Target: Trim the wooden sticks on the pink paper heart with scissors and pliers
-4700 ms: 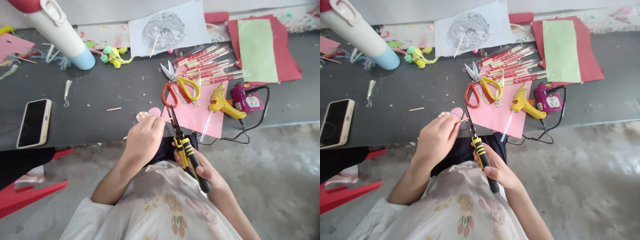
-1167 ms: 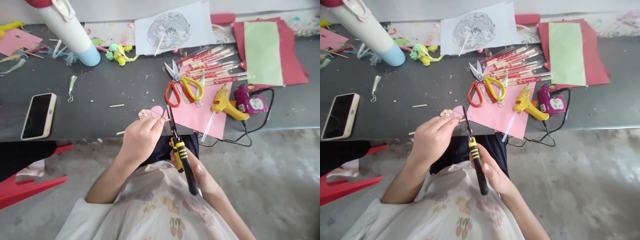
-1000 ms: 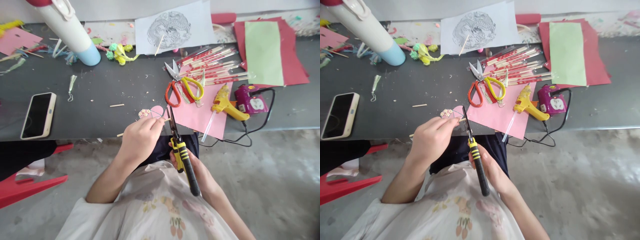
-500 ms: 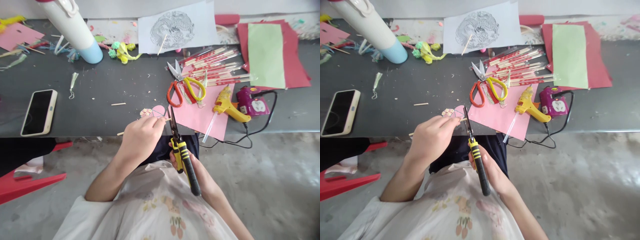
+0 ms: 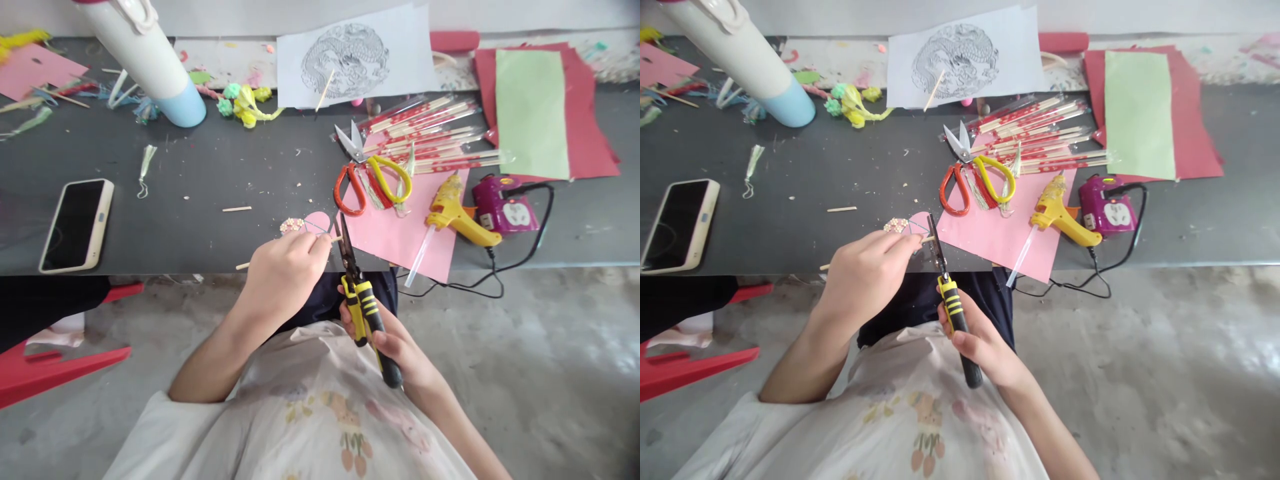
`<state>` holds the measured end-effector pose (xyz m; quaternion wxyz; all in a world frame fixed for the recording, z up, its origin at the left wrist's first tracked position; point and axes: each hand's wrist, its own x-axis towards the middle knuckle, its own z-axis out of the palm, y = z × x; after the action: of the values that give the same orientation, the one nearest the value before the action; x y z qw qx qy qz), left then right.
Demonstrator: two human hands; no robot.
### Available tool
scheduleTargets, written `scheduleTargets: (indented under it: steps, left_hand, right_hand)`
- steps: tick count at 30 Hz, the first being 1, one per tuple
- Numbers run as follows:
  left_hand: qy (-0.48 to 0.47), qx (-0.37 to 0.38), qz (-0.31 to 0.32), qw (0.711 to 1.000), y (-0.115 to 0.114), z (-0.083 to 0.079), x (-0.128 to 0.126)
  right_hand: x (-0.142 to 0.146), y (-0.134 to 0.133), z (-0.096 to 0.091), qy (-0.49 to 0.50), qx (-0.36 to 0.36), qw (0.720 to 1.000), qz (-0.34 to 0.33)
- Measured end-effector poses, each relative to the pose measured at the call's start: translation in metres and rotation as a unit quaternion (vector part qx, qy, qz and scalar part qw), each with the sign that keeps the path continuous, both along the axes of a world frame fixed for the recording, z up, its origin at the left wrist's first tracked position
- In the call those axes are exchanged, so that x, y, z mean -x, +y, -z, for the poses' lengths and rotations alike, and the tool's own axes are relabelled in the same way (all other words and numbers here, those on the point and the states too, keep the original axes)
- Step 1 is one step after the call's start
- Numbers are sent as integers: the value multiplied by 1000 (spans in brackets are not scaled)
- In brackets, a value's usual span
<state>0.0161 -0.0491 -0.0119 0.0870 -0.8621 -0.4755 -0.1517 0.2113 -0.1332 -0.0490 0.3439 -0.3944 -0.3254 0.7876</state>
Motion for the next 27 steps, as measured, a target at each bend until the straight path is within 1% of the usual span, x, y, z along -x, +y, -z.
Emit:
scheduleTargets:
  steps: [3, 5, 6, 8, 9, 10, 11, 12, 14, 15, 16, 18, 21, 22, 23, 24, 27]
  left_hand:
    - [6, -11, 10, 1000, 4, 1, -2]
    - [-8, -45, 17, 999, 4, 1, -3]
    - [-32, -69, 21, 997, 2, 2, -4]
    - [-118, -101, 40, 987, -7, 6, -8]
    - [-170, -94, 47, 980, -14, 9, -10]
    - [-221, -66, 59, 971, -22, 13, -13]
    - [-257, -15, 50, 965, -30, 19, -16]
    - [-280, 71, 21, 957, -38, 24, -19]
    - [-313, 234, -5, 921, -52, 35, -25]
    - [-325, 296, -19, 898, -57, 39, -28]
    - [-341, 348, -20, 873, -61, 41, -30]
    - [-384, 427, -1, 818, -64, 42, -34]
    - [-449, 523, 47, 723, -64, 36, -35]
    - [-461, 548, 52, 696, -64, 33, -35]
    - [-468, 568, 50, 675, -63, 30, -35]
    - [-471, 582, 45, 661, -63, 28, -35]
    - [-478, 602, 23, 639, -65, 26, -37]
  right_hand:
    - [0, 3, 0, -19, -9, 1000, -4]
    - [1, 4, 0, -29, -11, 1000, -3]
    - [2, 4, -1, -33, -11, 999, 2]
    - [4, 4, -3, -42, -12, 999, 25]
    - [5, 4, -4, -44, -10, 998, 40]
    - [6, 4, -4, -43, -10, 997, 56]
    - [7, 5, -5, -40, -9, 997, 72]
    - [7, 5, -4, -36, -10, 996, 86]
    - [8, 8, -3, -33, -20, 993, 109]
    - [8, 9, -2, -35, -32, 992, 116]
    - [9, 10, -2, -38, -45, 991, 119]
    - [10, 12, -1, -42, -68, 989, 122]
    - [14, 13, -4, -55, -77, 987, 134]
    - [15, 12, -5, -64, -73, 986, 135]
    - [16, 12, -5, -72, -70, 986, 134]
    - [17, 11, -5, -77, -67, 986, 130]
    - [18, 9, -2, -72, -51, 988, 124]
